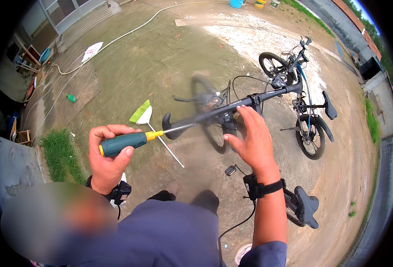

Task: The person works on the handlebars and braking system of a bicycle by hand and using a screwdriver to tighten or adjust components.

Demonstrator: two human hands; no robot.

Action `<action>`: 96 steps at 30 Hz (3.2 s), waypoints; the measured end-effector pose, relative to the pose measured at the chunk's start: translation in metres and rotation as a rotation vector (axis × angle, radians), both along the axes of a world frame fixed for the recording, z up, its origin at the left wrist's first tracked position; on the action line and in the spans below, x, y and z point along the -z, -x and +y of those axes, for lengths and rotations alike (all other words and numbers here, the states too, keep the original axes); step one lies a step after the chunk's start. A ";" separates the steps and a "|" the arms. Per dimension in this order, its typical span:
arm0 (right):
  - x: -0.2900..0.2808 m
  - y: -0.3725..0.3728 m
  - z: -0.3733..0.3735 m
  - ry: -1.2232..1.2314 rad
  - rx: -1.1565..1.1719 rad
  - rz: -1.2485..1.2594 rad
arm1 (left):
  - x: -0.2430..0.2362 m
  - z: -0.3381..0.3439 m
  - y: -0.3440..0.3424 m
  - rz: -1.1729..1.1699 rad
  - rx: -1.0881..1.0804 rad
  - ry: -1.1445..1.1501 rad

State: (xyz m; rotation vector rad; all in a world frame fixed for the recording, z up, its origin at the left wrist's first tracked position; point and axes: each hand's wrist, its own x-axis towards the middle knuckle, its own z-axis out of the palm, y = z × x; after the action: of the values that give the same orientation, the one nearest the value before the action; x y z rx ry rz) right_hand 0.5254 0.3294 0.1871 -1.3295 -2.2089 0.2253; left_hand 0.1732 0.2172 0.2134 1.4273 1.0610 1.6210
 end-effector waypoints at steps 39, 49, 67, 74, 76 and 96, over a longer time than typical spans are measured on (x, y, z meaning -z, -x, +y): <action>0.019 0.020 0.146 0.221 -0.635 -0.206 | -0.027 0.026 -0.184 0.659 -0.594 0.071; 0.022 0.019 0.146 0.209 -0.634 -0.191 | -0.032 0.038 -0.157 0.298 -0.633 0.340; 0.024 0.019 0.145 0.211 -0.655 -0.178 | -0.060 0.062 -0.200 0.778 -0.658 0.185; 0.025 0.021 0.144 0.219 -0.643 -0.178 | -0.071 0.090 -0.211 0.982 -0.687 0.153; 0.026 0.021 0.144 0.211 -0.646 -0.169 | -0.068 0.090 -0.212 1.028 -0.666 0.067; 0.022 0.020 0.142 0.202 -0.660 -0.159 | -0.055 0.074 -0.191 0.546 -0.836 0.228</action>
State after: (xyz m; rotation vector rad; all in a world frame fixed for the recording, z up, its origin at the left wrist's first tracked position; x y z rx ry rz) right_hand 0.5057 0.4719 0.1650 -0.6786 -2.7602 0.6139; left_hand 0.3643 0.2913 0.2680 1.3786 2.3115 1.5632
